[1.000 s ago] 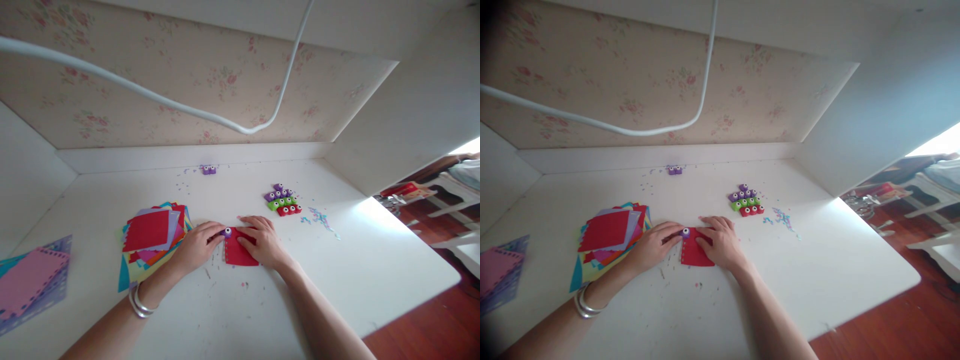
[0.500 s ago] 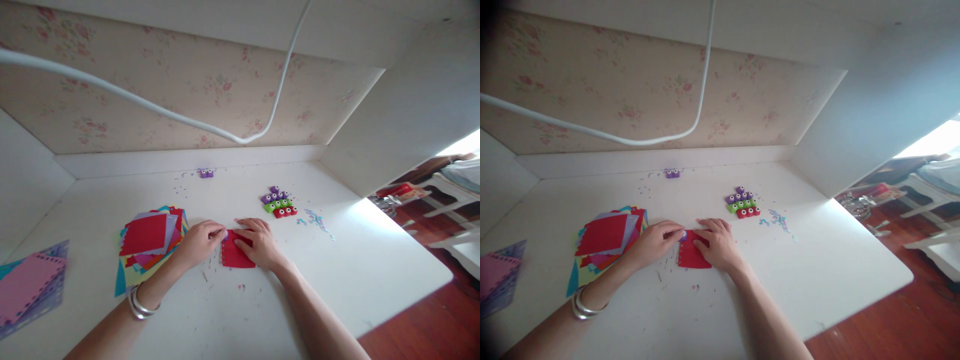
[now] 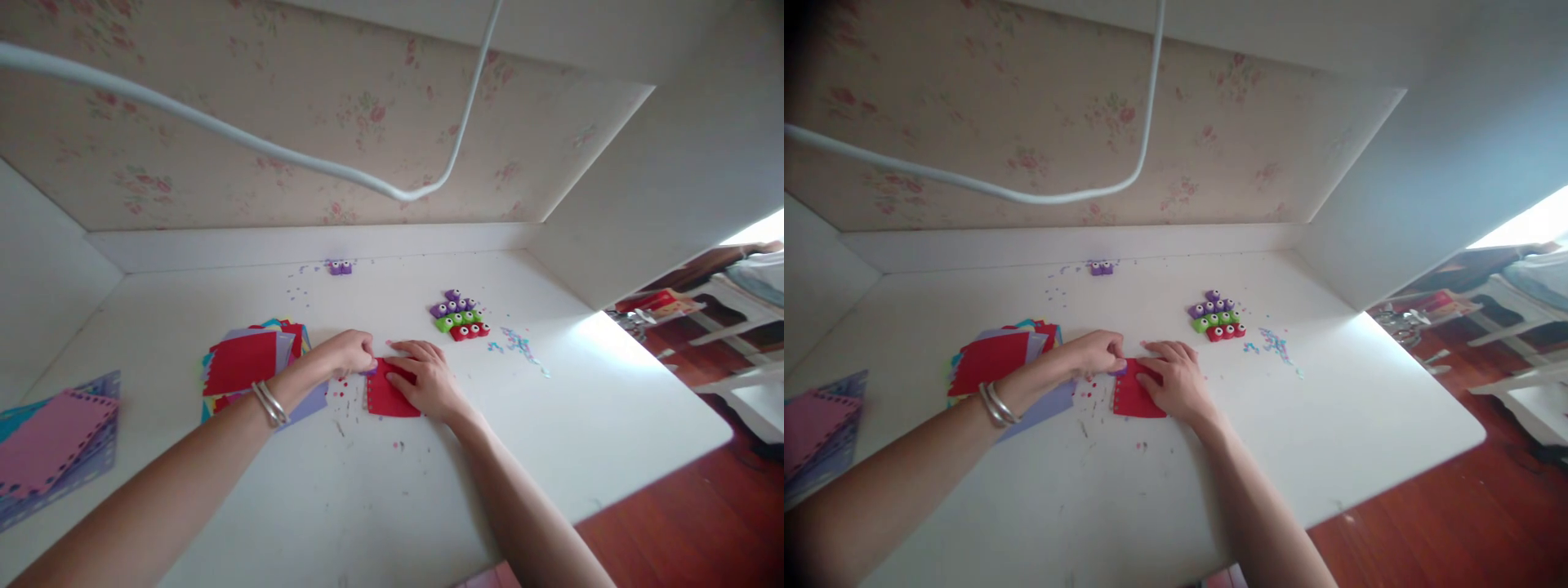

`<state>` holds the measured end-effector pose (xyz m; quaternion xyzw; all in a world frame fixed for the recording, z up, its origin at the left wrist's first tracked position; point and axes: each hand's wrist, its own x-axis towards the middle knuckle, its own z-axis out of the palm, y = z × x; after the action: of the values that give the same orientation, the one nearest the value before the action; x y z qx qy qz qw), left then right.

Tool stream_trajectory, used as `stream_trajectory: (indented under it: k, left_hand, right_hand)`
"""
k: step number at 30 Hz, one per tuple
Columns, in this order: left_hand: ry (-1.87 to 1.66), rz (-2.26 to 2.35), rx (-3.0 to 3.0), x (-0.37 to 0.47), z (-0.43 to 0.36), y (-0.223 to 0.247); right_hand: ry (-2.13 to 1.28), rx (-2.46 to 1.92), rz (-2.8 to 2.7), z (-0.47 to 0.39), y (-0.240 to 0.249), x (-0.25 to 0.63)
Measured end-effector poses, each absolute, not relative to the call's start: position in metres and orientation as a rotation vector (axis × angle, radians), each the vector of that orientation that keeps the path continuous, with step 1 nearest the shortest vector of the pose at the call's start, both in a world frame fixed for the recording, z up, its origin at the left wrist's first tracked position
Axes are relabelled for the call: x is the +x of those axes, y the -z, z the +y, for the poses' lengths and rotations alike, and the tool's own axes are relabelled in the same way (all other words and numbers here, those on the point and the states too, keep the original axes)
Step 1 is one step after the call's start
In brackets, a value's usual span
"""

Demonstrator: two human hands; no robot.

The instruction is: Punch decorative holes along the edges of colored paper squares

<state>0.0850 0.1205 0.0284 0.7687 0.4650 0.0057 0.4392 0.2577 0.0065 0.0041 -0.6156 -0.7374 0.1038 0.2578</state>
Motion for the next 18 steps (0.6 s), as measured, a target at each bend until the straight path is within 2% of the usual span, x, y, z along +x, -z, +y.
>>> stream_trajectory:
  k: [9, 18]
  left_hand:
    - [-0.097, 1.075, 2.006, 0.070, 0.110, -0.035]
    - [-0.205, 1.057, 2.311, 0.033, 0.141, -0.045]
  right_hand:
    - [-0.252, -1.664, -1.999, 0.006, -0.003, 0.257]
    - [-0.266, -1.652, -2.001, 0.006, -0.005, 0.259]
